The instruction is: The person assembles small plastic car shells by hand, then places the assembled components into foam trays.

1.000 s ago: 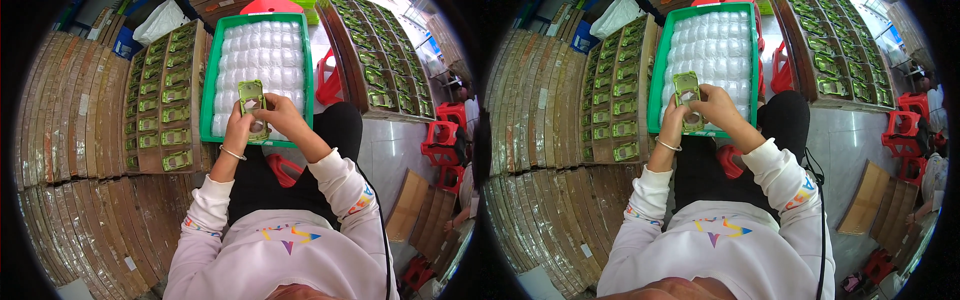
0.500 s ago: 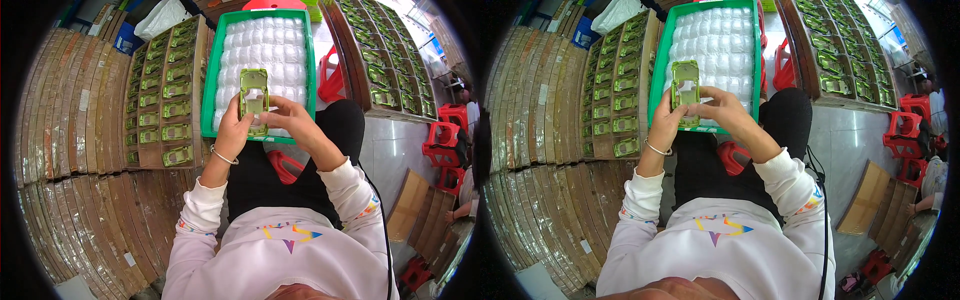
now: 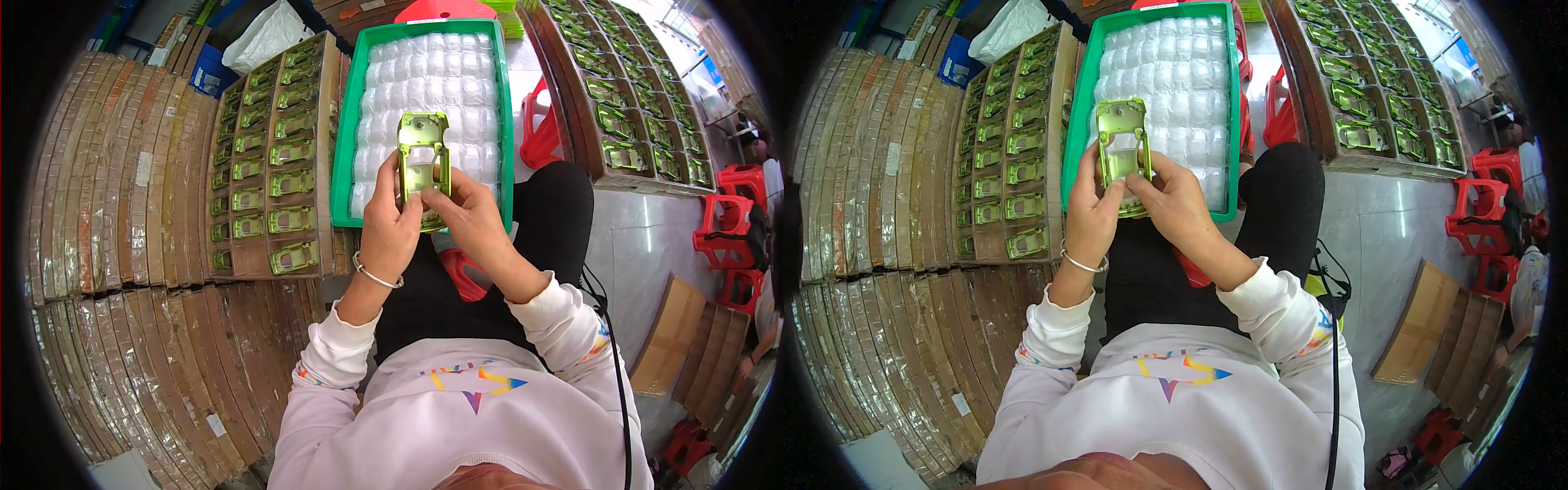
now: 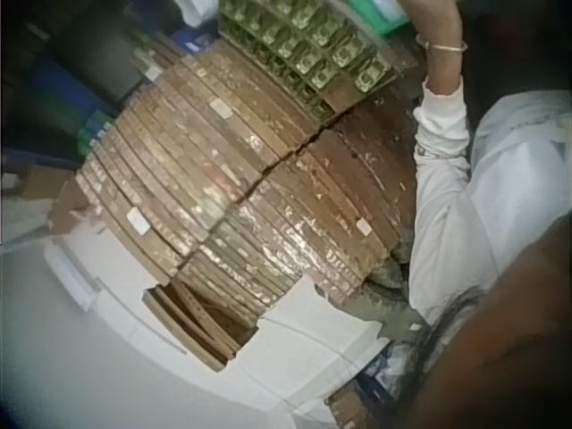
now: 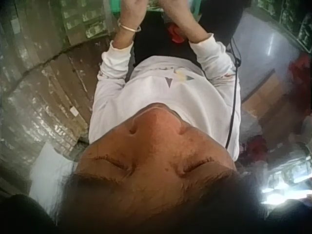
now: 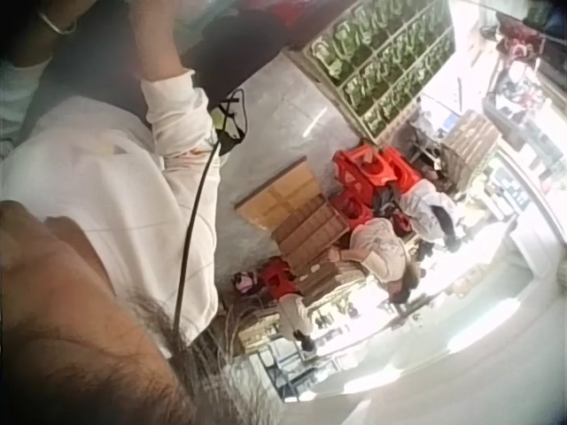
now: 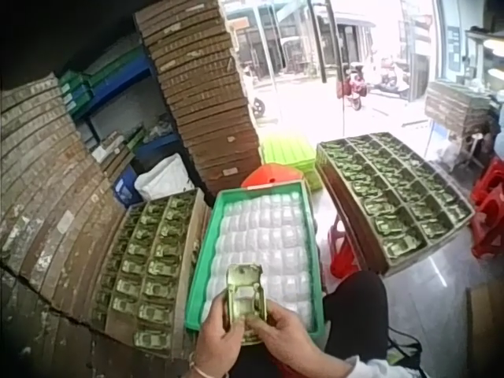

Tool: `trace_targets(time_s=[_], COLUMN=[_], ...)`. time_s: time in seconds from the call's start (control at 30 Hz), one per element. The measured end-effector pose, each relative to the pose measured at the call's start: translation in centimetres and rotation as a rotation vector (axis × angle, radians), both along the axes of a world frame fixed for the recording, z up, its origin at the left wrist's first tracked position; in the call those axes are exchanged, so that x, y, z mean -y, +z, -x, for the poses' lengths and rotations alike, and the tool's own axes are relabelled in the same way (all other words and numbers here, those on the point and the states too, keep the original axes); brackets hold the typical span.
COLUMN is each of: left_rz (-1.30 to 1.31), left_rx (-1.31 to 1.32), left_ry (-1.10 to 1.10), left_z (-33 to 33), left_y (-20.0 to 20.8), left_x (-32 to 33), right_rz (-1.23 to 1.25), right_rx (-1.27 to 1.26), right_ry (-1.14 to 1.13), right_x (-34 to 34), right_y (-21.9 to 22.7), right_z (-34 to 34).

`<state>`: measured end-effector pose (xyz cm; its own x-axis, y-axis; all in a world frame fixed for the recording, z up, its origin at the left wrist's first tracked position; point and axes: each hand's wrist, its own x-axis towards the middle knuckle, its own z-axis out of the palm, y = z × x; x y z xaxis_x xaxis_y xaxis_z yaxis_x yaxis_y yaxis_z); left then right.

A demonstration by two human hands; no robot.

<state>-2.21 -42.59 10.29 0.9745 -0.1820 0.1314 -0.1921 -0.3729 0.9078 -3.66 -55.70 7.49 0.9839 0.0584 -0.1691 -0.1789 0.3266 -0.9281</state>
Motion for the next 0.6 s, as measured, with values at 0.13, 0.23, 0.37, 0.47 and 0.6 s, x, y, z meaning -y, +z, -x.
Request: trace_targets(time_s=[0.13,0.23,0.37,0.47,0.6], left_rz=[0.009,-0.020,-0.034,-0.056,-0.073], left_rx=[0.026,-0.010,0.007,0.017,0.104], left_ry=[-0.007,0.015,0.026,0.038,0.028], left_z=[0.4,0.8,1.0,1.0,1.0], left_y=[0.3,1.6,1.8,1.8,1.6], left_x=[0.1,0.4,0.5,0.6,0.6], right_rz=[-0.081,-0.084,-0.112,-0.121,-0.096], right_rx=[-0.021,-0.060,-0.058,-0.014,0.062], right_ry=[-0.057,-0.057,-0.097,-0.123,-0.134], right_x=[-0.5,-0.6,-0.8,-1.0,-1.0], right_y=[1.1,1.5,1.5,1.3,0.1], right_z=[0.4,0.6,0.7,0.7,0.5])
